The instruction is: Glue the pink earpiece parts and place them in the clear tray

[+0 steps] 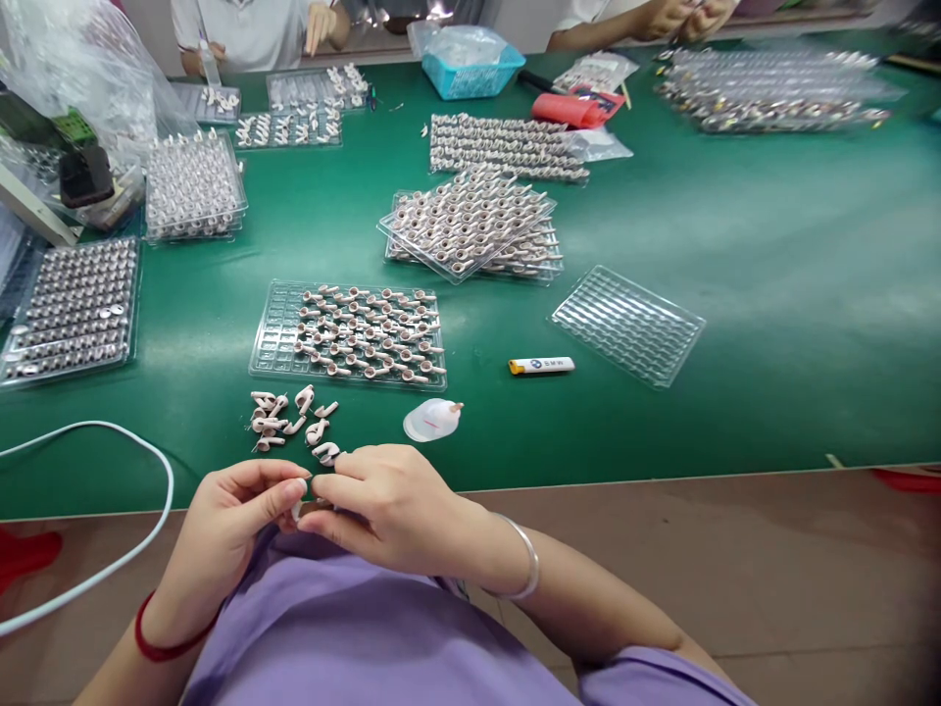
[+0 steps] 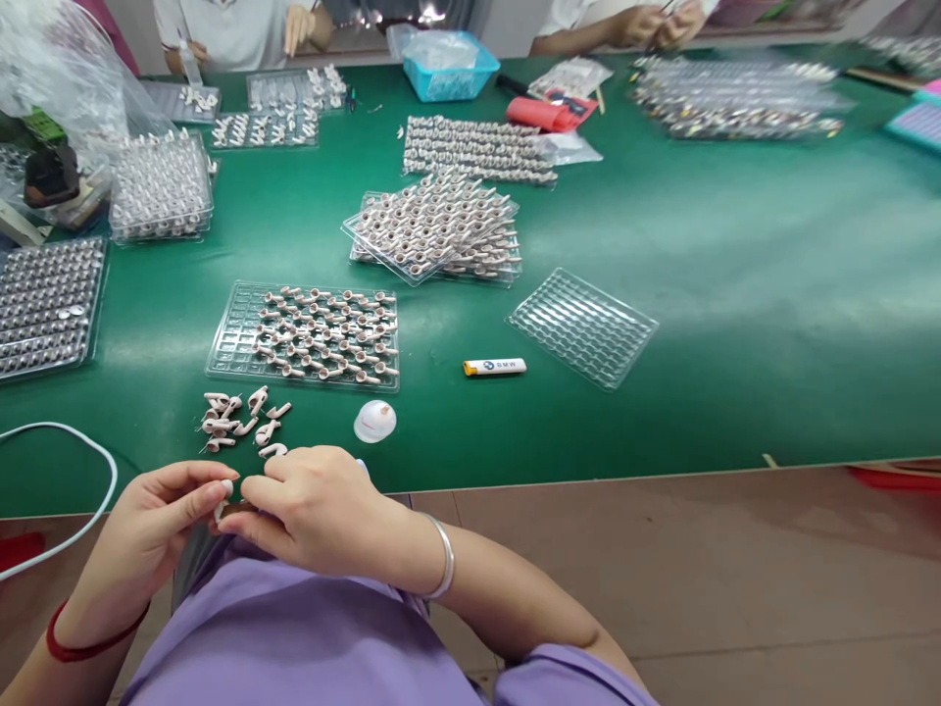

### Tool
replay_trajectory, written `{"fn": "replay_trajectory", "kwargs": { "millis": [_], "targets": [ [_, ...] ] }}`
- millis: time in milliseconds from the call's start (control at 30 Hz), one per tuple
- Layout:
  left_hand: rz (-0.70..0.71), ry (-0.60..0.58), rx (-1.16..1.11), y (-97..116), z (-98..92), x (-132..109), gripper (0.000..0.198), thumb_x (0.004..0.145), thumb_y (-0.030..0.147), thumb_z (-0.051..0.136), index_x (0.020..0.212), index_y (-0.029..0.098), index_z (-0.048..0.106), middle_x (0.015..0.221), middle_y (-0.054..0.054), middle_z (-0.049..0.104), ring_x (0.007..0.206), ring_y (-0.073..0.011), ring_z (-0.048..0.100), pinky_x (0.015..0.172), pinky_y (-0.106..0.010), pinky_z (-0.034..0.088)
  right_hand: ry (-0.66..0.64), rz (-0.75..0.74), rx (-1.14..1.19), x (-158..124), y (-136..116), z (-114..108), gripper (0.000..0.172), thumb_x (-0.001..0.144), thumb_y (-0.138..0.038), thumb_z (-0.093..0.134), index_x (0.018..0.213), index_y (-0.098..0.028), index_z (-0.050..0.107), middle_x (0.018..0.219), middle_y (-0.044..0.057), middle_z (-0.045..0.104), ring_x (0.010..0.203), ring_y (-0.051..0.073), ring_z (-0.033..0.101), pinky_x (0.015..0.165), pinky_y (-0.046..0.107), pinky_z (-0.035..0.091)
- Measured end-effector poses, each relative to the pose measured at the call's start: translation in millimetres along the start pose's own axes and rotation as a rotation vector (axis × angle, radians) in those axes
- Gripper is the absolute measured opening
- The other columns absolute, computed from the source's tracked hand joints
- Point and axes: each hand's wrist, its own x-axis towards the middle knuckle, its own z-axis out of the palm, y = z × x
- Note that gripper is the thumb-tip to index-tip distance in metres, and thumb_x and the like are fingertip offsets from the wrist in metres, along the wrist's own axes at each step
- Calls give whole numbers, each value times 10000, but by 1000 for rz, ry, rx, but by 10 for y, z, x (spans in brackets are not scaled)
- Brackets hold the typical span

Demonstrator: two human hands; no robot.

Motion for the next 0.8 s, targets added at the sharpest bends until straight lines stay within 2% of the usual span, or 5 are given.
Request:
{"fn": "replay_trajectory", "kwargs": {
  "millis": [800],
  "targets": [
    [-11,6,39,-36,-20,17,209,640,334,845,766,180,782,626,-23,702,540,-101,559,538,-195,478,43,-34,19,1,18,-24,439,984,-451,440,684,-179,612,534,-32,501,489,92,419,538,267,246]
  ]
}}
